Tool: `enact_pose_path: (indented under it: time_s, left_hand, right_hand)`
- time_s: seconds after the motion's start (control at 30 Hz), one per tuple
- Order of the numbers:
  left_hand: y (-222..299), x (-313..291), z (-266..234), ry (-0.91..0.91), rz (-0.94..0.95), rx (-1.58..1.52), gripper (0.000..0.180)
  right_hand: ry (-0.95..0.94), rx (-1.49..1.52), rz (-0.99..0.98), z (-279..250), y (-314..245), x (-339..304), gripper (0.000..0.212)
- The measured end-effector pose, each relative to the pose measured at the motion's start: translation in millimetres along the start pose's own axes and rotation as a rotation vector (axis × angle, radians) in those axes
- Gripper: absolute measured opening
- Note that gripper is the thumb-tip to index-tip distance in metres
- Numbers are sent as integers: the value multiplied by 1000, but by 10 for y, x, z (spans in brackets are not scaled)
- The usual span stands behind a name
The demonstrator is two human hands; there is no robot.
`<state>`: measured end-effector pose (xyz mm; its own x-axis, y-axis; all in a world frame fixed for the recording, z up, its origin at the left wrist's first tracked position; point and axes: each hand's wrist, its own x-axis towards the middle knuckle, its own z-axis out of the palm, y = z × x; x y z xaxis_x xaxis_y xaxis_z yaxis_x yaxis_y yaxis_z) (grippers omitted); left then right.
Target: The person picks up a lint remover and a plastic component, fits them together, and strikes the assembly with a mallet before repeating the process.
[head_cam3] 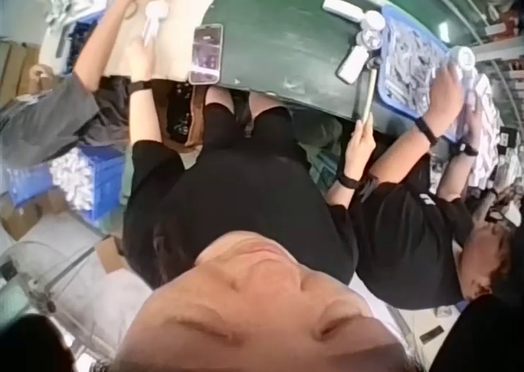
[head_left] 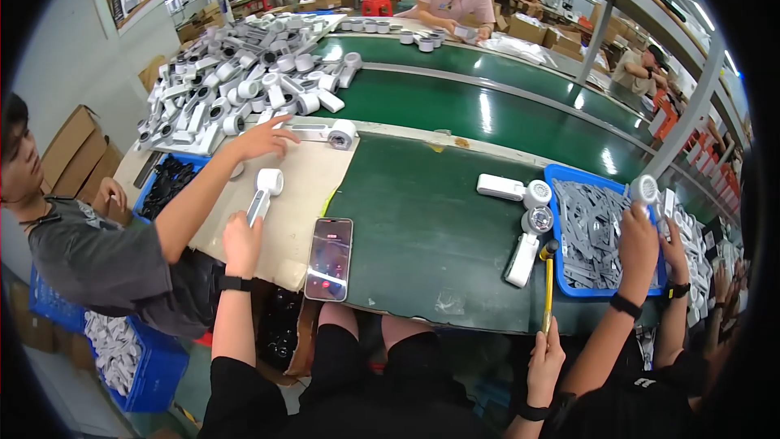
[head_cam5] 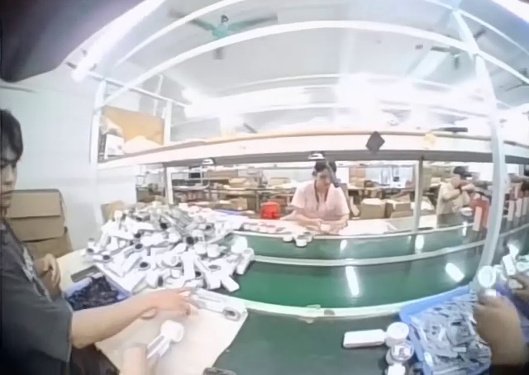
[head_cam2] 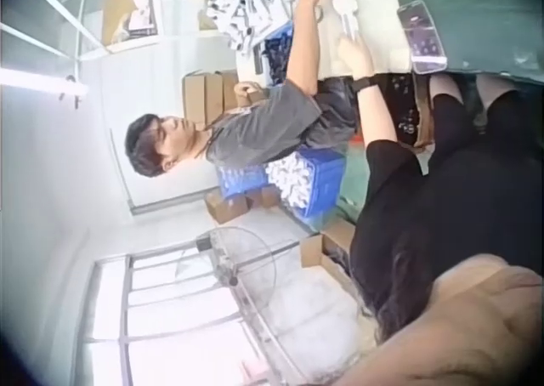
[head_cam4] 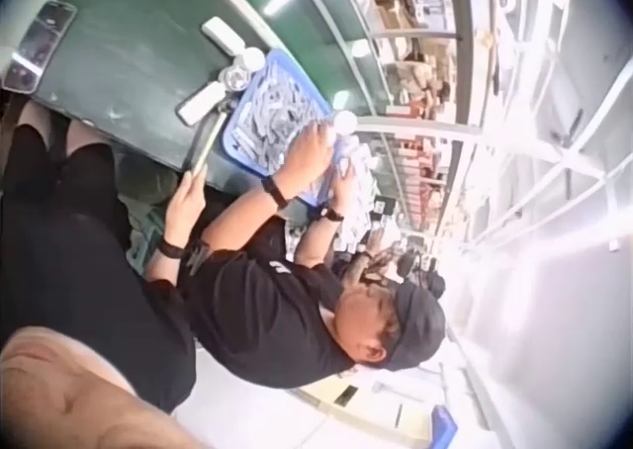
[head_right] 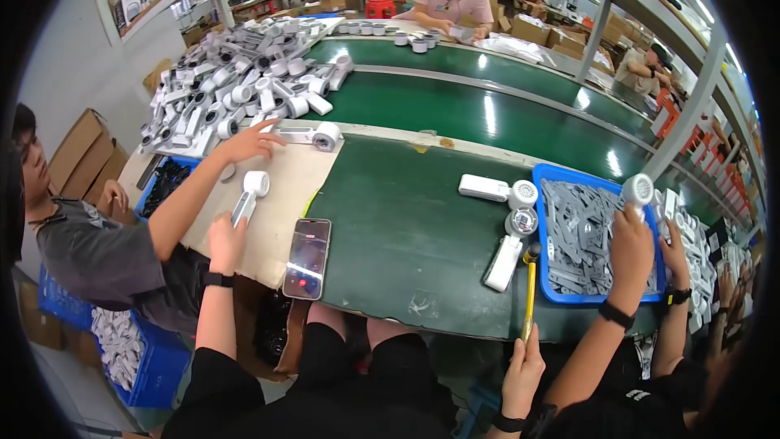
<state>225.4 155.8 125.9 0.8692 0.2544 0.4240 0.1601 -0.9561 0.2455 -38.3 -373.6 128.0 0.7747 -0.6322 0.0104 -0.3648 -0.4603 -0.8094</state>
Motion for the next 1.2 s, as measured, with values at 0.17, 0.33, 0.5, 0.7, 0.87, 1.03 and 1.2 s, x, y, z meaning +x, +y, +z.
enact_pose_path:
  time_s: [0.17,0.33,0.5,0.7,0.87,1.03,1.2]
  left_hand:
    - [419,-302,-178,123,38,325,55]
    - [2511,-992,-483,-203,613,-570,58]
    - [3628,-1464,19,-369,618,-380,91]
    - [3990,-1613,318,-467,615,-328,91]
    - [3819,-1609,391,-403,609,-373,76]
    - [3100,-1413,150,-414,586,-774,40]
    - [2284,-1381,20,-454,357,-973,33]
  right_hand:
    - [-26,37,-11,104,57,89,42]
    - [15,52,-25,144,138,129,43]
    - [-77,119,-24,214,23,121,44]
    - [-165,221,-21,238,71,70,47]
    - [-231,244,47,224,-186,33,46]
    - [-373,339,102,204,-223,-87,47]
    - [-504,409,121,254,-378,-250,47]
